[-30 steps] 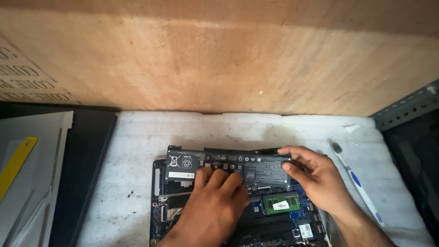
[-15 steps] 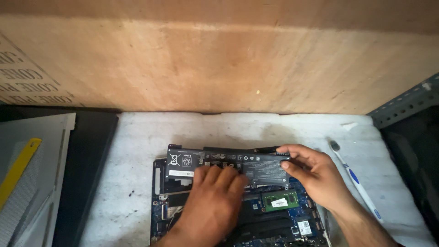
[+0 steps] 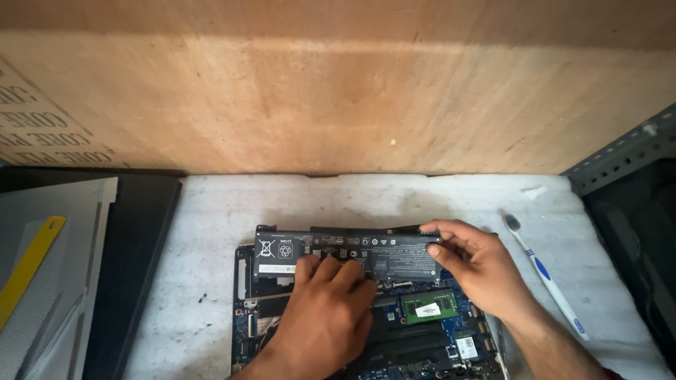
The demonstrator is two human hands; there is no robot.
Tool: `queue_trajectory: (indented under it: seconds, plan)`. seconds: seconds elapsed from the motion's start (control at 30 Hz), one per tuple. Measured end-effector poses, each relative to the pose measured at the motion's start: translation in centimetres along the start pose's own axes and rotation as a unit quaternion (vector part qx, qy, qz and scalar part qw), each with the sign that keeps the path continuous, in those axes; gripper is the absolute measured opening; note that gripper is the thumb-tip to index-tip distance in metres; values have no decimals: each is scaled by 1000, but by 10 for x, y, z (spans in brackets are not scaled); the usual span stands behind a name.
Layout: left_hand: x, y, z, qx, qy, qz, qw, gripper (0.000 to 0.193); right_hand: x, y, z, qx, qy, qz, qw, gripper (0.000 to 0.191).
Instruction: The person works on an opened laptop on a foam-padded bench, first pressing the battery into place on the motherboard and using a screwdriver to drive screws into the board. They then align the silver bottom cover over the chassis, press it down, and use the screwdriver to fasten screws along its edges to reassemble the laptop.
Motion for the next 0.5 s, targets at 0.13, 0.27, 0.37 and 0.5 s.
queue_trajectory:
  seconds: [0.13,0.27,0.37,0.5]
  plan:
    - [3,3,0,-1,14,33,999,20,-4,0,0,7,37,-73,997,30]
    - [5,13,3,-13,6,80,997,11,-8,1,-1,8,32,-77,996,30]
    - [6,22,4,-31,-15,92,995,13,-7,2,-1,8,35,-74,997,31]
    - [3,29,7,-35,-60,70,995,18,-6,3,0,8,30,-85,996,32]
Point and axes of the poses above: each hand's wrist, its own z-axis towards the middle knuckle, its own y-axis out of the palm, x = y × z, the point moved 5 cm from there along z, towards the middle knuckle, and after that the axes turned 15 degrees about -x, right-handed, at the moved point
